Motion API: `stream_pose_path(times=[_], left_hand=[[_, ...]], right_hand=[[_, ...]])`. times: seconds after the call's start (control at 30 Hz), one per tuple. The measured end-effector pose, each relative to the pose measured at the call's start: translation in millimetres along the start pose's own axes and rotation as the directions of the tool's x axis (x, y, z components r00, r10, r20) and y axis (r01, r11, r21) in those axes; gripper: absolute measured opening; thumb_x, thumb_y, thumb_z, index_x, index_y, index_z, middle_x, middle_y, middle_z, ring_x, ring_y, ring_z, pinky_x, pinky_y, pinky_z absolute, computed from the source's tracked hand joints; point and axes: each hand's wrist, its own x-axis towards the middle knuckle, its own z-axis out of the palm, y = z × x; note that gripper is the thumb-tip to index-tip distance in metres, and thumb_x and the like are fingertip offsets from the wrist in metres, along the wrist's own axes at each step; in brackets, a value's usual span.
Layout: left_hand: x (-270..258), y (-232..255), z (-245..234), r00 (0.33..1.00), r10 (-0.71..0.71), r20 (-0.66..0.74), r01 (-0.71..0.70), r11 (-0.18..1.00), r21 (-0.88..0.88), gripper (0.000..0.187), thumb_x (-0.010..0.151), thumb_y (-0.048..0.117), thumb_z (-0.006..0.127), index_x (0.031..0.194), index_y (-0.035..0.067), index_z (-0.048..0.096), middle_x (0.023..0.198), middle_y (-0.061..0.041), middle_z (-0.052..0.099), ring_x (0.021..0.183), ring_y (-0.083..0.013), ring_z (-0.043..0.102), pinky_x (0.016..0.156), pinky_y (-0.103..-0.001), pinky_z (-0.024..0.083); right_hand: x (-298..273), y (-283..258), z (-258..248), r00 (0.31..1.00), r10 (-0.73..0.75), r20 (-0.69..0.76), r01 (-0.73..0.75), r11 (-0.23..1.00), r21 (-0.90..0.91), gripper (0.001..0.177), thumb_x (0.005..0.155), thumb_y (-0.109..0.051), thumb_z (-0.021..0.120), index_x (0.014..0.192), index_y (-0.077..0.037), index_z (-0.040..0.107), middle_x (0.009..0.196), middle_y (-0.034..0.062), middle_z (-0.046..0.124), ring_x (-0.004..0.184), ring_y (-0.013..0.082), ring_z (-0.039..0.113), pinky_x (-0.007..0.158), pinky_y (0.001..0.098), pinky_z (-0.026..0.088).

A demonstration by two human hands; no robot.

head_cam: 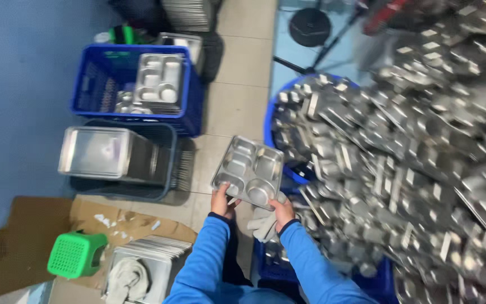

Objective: The person repeatedly picks up stainless steel compartmentalized trays from a large pile, wipes each tray with a cloth, and places it into a blue plastic crate. The process is continuous and repetitive throughout the clip.

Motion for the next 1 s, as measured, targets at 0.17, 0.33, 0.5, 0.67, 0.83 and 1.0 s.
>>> stream_pose_path(times=[0.17,0.33,0.5,0.67,0.83,1.0], left_hand=[[58.9,79.7,-65.1,0.979,0.080,-0.186,-0.084,0.996,-0.014,0.042,0.086,0.016,0.064,0.124,0.009,0.050,0.103,-0.014,0.062,0.085,-0.0313,0.067,0.072,-0.052,0.062],[108.0,155.2,-82.7,0.960,0.129,-0.249,-0.156,0.984,-0.091,0.038,0.088,0.012,0.065,0.122,0.004,0.051,0.104,-0.018,0.063,0.084,-0.0326,0.067,0.070,-0.052,0.062],[153.8,253.7,-67.4,0.927,0.376,0.003,-0.365,0.902,-0.228,0.060,0.085,0.019,0.068,0.141,0.013,0.047,0.120,-0.009,0.065,0.104,-0.0259,0.067,0.079,-0.052,0.056],[171.6,310.1,-44.2,0.703,0.652,-0.283,-0.459,0.720,0.520,0.104,0.083,0.029,0.085,0.161,0.006,0.020,0.145,-0.023,0.049,0.130,-0.0371,0.053,0.109,-0.044,0.042],[148.4,248.1,-30.5,0.732,0.676,-0.084,-0.445,0.568,0.692,0.098,0.078,0.036,0.087,0.151,-0.006,0.035,0.152,-0.028,0.045,0.142,-0.0372,0.045,0.117,-0.041,0.035],[140.8,165.8,3.9,0.959,0.264,0.105,-0.257,0.650,0.715,0.093,0.076,0.042,0.078,0.153,0.002,0.043,0.150,-0.025,0.050,0.141,-0.0342,0.050,0.115,-0.040,0.041]], right_hand=[[51.8,24.9,116.2,0.992,0.102,0.076,-0.089,0.983,-0.159,0.034,0.081,-0.002,0.072,0.115,-0.001,0.068,0.103,0.0138,0.073,0.089,0.0290,0.070,0.079,0.0457,0.057],[103.9,25.4,211.7,0.985,0.151,0.078,-0.122,0.946,-0.300,0.043,0.081,-0.004,0.071,0.124,-0.005,0.063,0.108,0.0138,0.072,0.094,0.0298,0.070,0.082,0.0478,0.058],[155.7,-10.9,301.0,0.940,-0.102,0.326,0.211,0.924,-0.320,0.052,0.088,-0.022,0.073,0.133,-0.001,0.061,0.123,0.0146,0.071,0.112,0.0262,0.065,0.099,0.0412,0.050],[191.1,-47.0,335.5,0.932,-0.192,0.306,0.360,0.555,-0.750,0.063,0.095,-0.040,0.067,0.139,0.003,0.055,0.131,0.0215,0.065,0.123,0.0332,0.062,0.105,0.0434,0.047],[171.5,-35.5,294.8,0.967,-0.077,0.241,0.222,0.713,-0.665,0.062,0.098,-0.040,0.067,0.140,0.005,0.053,0.133,0.0199,0.062,0.125,0.0317,0.057,0.104,0.0436,0.045],[143.8,-20.9,222.8,0.947,0.217,0.237,-0.163,0.959,-0.230,0.048,0.095,-0.028,0.062,0.136,-0.002,0.059,0.115,0.0138,0.071,0.106,0.0308,0.066,0.090,0.0462,0.053]])
